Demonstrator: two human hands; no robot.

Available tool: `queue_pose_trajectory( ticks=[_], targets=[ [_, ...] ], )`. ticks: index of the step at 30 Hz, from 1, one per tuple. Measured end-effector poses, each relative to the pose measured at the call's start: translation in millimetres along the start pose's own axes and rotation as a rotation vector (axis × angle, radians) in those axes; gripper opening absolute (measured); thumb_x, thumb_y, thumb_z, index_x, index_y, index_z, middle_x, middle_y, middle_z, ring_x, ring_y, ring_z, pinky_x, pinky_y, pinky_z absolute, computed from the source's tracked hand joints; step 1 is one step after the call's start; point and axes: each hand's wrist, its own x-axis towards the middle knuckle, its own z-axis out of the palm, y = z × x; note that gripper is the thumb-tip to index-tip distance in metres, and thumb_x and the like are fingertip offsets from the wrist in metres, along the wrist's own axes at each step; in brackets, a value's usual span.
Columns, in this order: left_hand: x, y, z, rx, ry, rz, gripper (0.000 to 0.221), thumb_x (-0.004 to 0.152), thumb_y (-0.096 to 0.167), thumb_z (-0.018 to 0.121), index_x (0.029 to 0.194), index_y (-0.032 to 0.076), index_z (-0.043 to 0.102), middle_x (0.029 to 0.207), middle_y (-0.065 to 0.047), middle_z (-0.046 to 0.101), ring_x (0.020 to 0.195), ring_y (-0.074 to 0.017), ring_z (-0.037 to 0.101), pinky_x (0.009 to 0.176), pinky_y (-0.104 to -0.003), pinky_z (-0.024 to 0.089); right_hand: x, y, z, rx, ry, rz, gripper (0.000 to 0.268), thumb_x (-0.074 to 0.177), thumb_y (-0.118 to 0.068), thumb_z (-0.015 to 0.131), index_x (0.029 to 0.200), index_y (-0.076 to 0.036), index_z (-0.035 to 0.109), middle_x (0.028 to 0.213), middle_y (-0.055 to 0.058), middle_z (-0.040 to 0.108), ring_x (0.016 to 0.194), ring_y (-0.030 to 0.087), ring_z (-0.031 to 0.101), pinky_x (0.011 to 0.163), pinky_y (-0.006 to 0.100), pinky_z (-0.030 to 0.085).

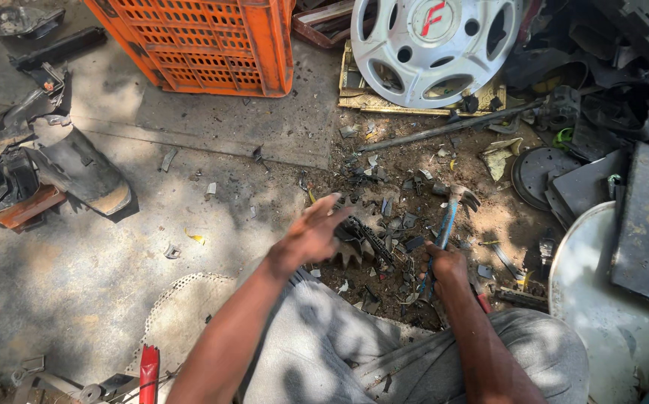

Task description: The person dismantles a motor and electronic components using a hammer and by hand. They remove plastic covers, circuit boards, and internal components from a central metal gear piece.

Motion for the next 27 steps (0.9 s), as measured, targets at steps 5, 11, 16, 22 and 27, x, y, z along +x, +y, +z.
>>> queue_pose_trajectory(
  ticks=[5, 11, 16, 22, 27],
  targets=[
    [57, -33, 29, 0.367, -0.336, -0.382, 0.08, 0.084, 0.0, 0.057, 0.157, 0.021, 0.033, 0.16, -0.019, 0.019, 0.148, -0.0371, 0.027, 0.121, -0.051, 0.028, 8, 5, -4, -0.008, -0.048, -0.056, 0.021, 0.099, -0.012, 0.062, 0.112, 0.004, 0.058, 0.073, 0.009, 0.057, 0.051, 0.019, 0.052, 0.041, 0.035, 0.046],
    [-25, -141, 148, 0.385, -0.172, -0.131, 0.058, 0.089, 0.007, 0.052, 0.147, 0.015, 0.046, 0.149, -0.013, 0.042, 0.141, -0.0276, 0.043, 0.121, -0.045, 0.038, 17, 9, 2, -0.085, 0.002, -0.032, 0.023, 0.099, -0.014, 0.065, 0.111, 0.003, 0.055, 0.077, 0.009, 0.058, 0.054, 0.021, 0.057, 0.044, 0.036, 0.049],
    [-36, -151, 143, 0.466, -0.022, 0.171, 0.048, 0.086, 0.014, 0.052, 0.134, 0.012, 0.057, 0.134, -0.008, 0.06, 0.128, -0.0208, 0.058, 0.112, -0.039, 0.049, 16, 11, 1, -0.021, -0.03, -0.038, 0.019, 0.099, -0.014, 0.064, 0.106, 0.001, 0.056, 0.074, 0.009, 0.059, 0.052, 0.02, 0.056, 0.042, 0.037, 0.049],
    [0, -47, -19, 0.317, -0.357, -0.514, 0.029, 0.084, 0.012, 0.066, 0.113, 0.015, 0.066, 0.113, -0.01, 0.068, 0.087, -0.0232, 0.069, 0.075, -0.037, 0.058, 8, 9, -3, -0.014, -0.005, -0.052, 0.017, 0.098, -0.015, 0.063, 0.107, -0.001, 0.059, 0.072, 0.008, 0.06, 0.049, 0.019, 0.054, 0.041, 0.035, 0.048],
    [-73, -45, -227, 0.86, 0.121, -0.843, 0.028, 0.086, 0.018, 0.083, 0.109, 0.006, 0.072, 0.113, -0.021, 0.07, 0.108, -0.0367, 0.066, 0.102, -0.048, 0.054, 13, 6, 3, -0.064, 0.013, -0.056, 0.02, 0.1, -0.014, 0.064, 0.108, 0.003, 0.059, 0.072, 0.008, 0.059, 0.051, 0.019, 0.054, 0.043, 0.035, 0.048]
  ],
)
